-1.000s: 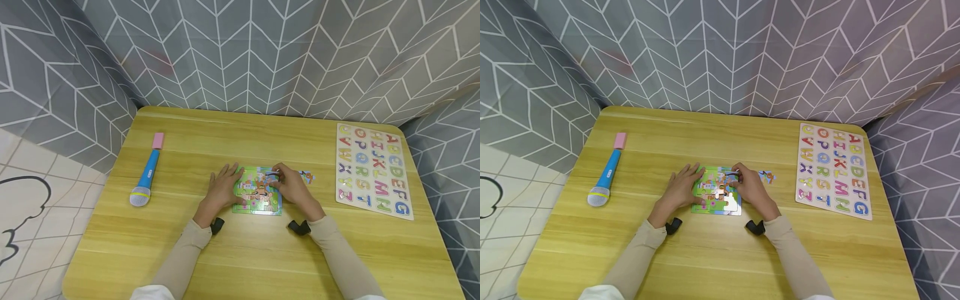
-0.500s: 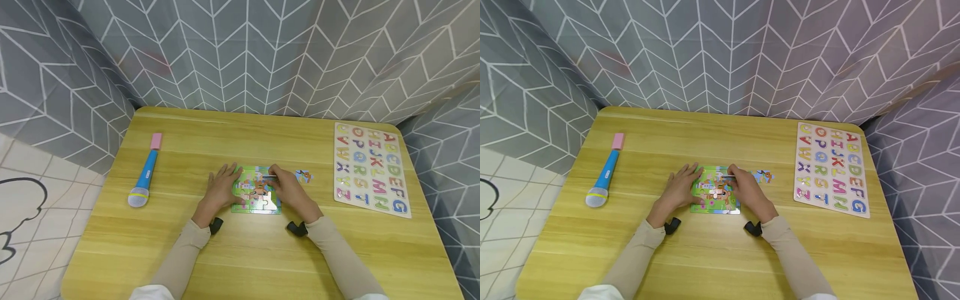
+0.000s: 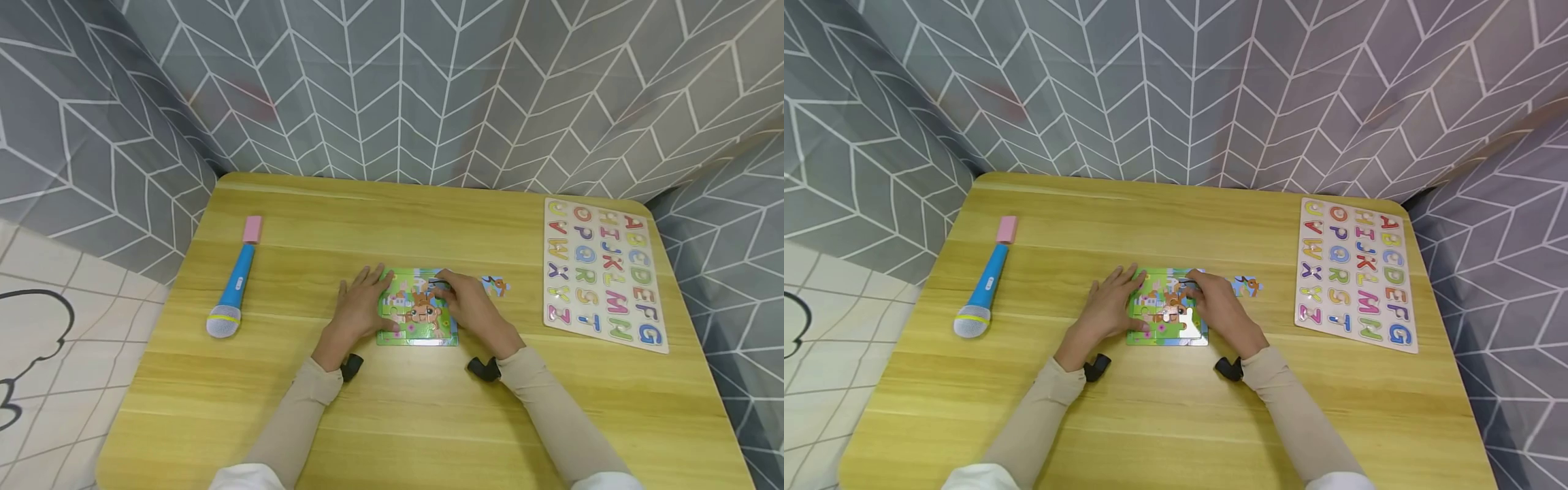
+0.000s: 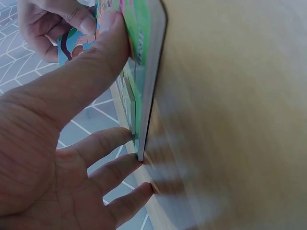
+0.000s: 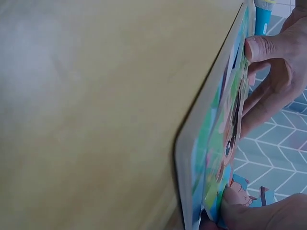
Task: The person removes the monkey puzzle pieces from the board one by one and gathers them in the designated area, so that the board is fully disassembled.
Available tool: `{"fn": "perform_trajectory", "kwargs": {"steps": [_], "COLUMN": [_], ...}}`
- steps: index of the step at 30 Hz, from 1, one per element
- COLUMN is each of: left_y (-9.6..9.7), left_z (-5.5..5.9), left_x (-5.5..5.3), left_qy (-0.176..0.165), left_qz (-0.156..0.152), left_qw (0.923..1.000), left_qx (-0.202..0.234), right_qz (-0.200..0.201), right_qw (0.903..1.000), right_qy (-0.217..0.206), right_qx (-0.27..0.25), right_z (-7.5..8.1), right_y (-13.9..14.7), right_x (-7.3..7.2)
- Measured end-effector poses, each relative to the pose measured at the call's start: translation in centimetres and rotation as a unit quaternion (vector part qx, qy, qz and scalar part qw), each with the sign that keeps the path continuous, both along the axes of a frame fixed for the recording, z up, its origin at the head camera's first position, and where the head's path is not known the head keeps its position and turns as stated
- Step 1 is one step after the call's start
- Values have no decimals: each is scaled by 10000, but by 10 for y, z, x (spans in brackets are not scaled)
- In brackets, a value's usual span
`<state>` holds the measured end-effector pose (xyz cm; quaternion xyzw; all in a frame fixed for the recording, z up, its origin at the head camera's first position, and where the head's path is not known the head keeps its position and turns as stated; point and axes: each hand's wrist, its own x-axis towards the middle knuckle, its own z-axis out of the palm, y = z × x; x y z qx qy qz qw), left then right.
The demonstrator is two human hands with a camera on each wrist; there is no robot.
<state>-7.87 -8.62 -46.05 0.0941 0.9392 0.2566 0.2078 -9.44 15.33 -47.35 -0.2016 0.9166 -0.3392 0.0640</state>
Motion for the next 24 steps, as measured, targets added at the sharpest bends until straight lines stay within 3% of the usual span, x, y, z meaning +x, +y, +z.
{"fn": "perform_trajectory", "kwargs": {"steps": [6, 11, 18, 24], "left_y": [0, 8, 37, 54], "left_z": [0, 0, 2, -5], "left_x": [-2, -1, 4, 6], "left_qy": [-72, -106, 276, 478], "left_qz": [-1, 180, -142, -37], "left_qw": [9999, 9989, 9984, 9986], "left_qx": [101, 410, 478, 206], "right_qz": [21, 92, 144, 128], "right_qw": [9999, 9996, 9991, 9995], "right_qy": [-100, -271, -403, -296], "right_qx": [74, 61, 57, -27], "right_z": [0, 0, 2, 2], "right_y": [0, 2, 3, 3], "right_x": [-2, -3, -4, -5]}}
